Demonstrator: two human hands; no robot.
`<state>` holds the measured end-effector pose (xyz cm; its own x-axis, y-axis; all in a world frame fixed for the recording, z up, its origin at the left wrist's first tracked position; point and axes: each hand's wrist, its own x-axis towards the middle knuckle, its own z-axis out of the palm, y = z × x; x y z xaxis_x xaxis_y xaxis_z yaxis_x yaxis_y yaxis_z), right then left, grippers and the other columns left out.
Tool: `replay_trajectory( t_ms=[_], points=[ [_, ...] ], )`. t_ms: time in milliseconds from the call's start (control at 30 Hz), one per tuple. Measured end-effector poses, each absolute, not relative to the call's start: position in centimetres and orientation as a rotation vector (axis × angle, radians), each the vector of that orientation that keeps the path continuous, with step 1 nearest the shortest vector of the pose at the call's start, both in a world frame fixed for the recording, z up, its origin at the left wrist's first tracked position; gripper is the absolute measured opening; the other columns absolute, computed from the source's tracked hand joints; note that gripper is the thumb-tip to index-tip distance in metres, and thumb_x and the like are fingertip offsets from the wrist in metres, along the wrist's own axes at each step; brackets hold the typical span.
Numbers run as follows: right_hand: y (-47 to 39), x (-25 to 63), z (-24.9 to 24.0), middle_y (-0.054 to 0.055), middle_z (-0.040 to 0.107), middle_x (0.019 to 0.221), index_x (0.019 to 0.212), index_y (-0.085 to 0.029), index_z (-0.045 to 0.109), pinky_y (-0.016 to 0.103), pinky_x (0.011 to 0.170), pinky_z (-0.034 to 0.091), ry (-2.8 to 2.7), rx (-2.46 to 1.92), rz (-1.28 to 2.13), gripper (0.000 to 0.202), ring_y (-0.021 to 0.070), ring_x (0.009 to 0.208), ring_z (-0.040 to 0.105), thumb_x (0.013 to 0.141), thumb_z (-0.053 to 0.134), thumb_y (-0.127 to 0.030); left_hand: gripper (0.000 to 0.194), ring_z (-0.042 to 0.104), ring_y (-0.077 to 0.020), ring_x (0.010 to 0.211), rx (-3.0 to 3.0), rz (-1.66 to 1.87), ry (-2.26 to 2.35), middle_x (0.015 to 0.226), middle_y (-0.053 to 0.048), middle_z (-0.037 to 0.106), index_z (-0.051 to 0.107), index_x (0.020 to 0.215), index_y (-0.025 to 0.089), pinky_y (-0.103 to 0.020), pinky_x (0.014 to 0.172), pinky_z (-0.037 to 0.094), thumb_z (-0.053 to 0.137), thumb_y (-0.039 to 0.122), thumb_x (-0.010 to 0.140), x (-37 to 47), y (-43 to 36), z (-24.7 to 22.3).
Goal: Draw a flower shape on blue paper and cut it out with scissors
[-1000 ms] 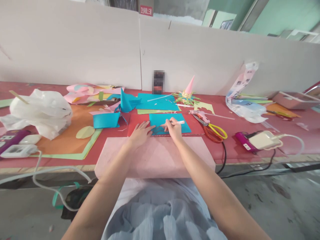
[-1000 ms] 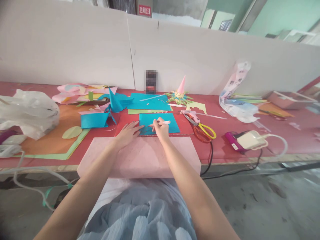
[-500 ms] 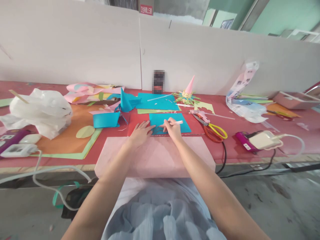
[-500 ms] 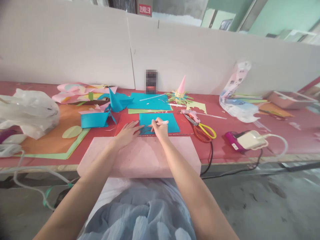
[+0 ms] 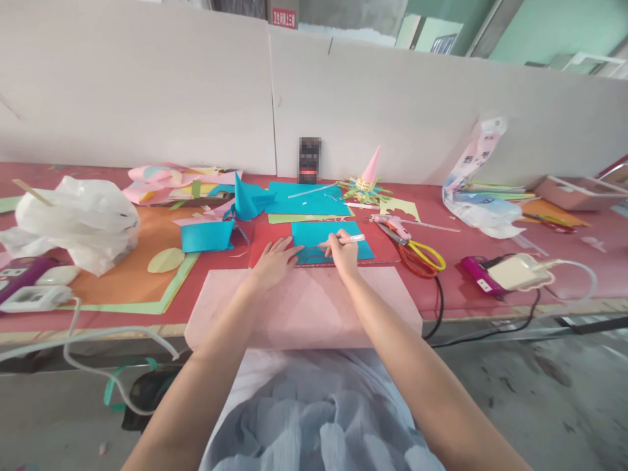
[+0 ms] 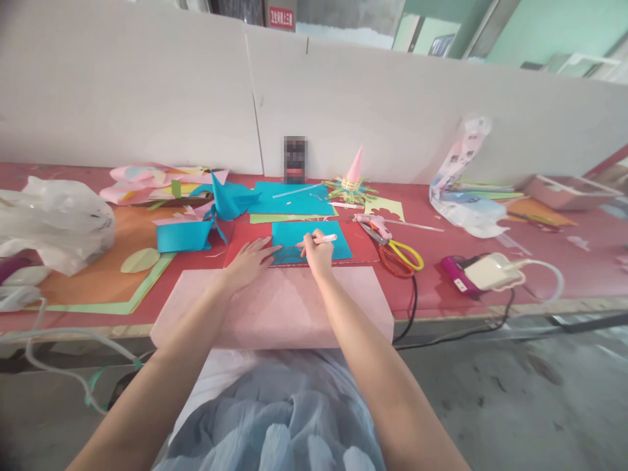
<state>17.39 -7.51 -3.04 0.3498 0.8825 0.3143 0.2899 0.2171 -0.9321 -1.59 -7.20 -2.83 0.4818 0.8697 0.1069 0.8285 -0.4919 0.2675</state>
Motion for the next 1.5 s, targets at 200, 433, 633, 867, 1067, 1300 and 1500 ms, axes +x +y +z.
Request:
replay_trajectory(
  t_ms=[200, 433, 633, 867, 1067, 1300, 1500],
  points=[
    [-7.75, 17.30, -2.67, -0.007, 0.050, 0.036, 0.056, -0.024, 0.036, 0.021, 0.050, 0.045, -1.229, -1.348, 0.579, 0.025, 0.0136, 0.046, 0.060, 0.078, 0.047, -0.029, 0.043, 0.025, -0.0249, 0.138, 2.553, 0.355, 1.473, 0.150, -0.002, 0.029, 0.044, 0.135, 0.031, -0.046, 0.112, 0.020, 0.032, 0.035, 0.094, -1.65, -7.09, -3.06],
    [-7.90, 17.05, -2.53, -0.007, 0.046, 0.034, 0.056, -0.025, 0.034, 0.022, 0.051, 0.048, -1.185, -1.356, 0.571, 0.023, 0.0161, 0.051, 0.064, 0.076, 0.045, -0.023, 0.043, 0.026, -0.0247, 0.138, 2.560, 0.357, 1.471, 0.150, -0.001, 0.029, 0.044, 0.134, 0.031, -0.047, 0.112, 0.021, 0.032, 0.035, 0.093, -1.66, -7.09, -3.11],
    [-7.85, 17.24, -2.59, -0.008, 0.046, 0.034, 0.057, -0.025, 0.034, 0.023, 0.053, 0.050, -1.134, -1.301, 0.616, 0.022, 0.0156, 0.047, 0.062, 0.075, 0.046, -0.024, 0.043, 0.024, -0.0241, 0.138, 2.560, 0.367, 1.461, 0.151, -0.001, 0.028, 0.044, 0.134, 0.032, -0.047, 0.112, 0.021, 0.031, 0.035, 0.093, -1.74, -6.90, -3.35],
    [-7.82, 17.24, -2.43, -0.006, 0.050, 0.036, 0.056, -0.024, 0.036, 0.021, 0.050, 0.045, -1.221, -1.345, 0.584, 0.023, 0.0145, 0.047, 0.061, 0.076, 0.047, -0.027, 0.043, 0.025, -0.0245, 0.138, 2.549, 0.352, 1.479, 0.150, -0.002, 0.030, 0.045, 0.134, 0.030, -0.045, 0.112, 0.021, 0.033, 0.034, 0.093, -1.58, -7.26, -2.83],
    [-7.81, 17.27, -2.56, -0.007, 0.052, 0.037, 0.054, -0.024, 0.035, 0.023, 0.050, 0.044, -1.174, -1.362, 0.562, 0.024, 0.0145, 0.044, 0.059, 0.074, 0.046, -0.022, 0.043, 0.024, -0.0235, 0.138, 2.556, 0.360, 1.475, 0.150, 0.000, 0.030, 0.044, 0.134, 0.032, -0.045, 0.113, 0.020, 0.032, 0.036, 0.094, -1.64, -7.15, -3.06],
    [-7.79, 17.56, -2.64, -0.007, 0.050, 0.035, 0.056, -0.024, 0.035, 0.024, 0.051, 0.048, -1.085, -1.259, 0.604, 0.025, 0.0138, 0.041, 0.057, 0.078, 0.047, -0.027, 0.043, 0.024, -0.0248, 0.139, 2.556, 0.355, 1.466, 0.151, -0.003, 0.028, 0.044, 0.135, 0.030, -0.046, 0.112, 0.020, 0.032, 0.035, 0.094, -1.68, -7.05, -3.09],
    [-7.44, 17.61, -2.40, -0.004, 0.055, 0.040, 0.059, -0.023, 0.043, 0.023, 0.049, 0.046, -1.115, -1.188, 0.638, 0.034, 0.0138, 0.043, 0.058, 0.083, 0.048, -0.047, 0.043, 0.024, -0.0240, 0.138, 2.563, 0.363, 1.469, 0.150, -0.002, 0.029, 0.044, 0.135, 0.032, -0.046, 0.112, 0.020, 0.031, 0.036, 0.094, -1.72, -6.98, -3.26]
  ],
)
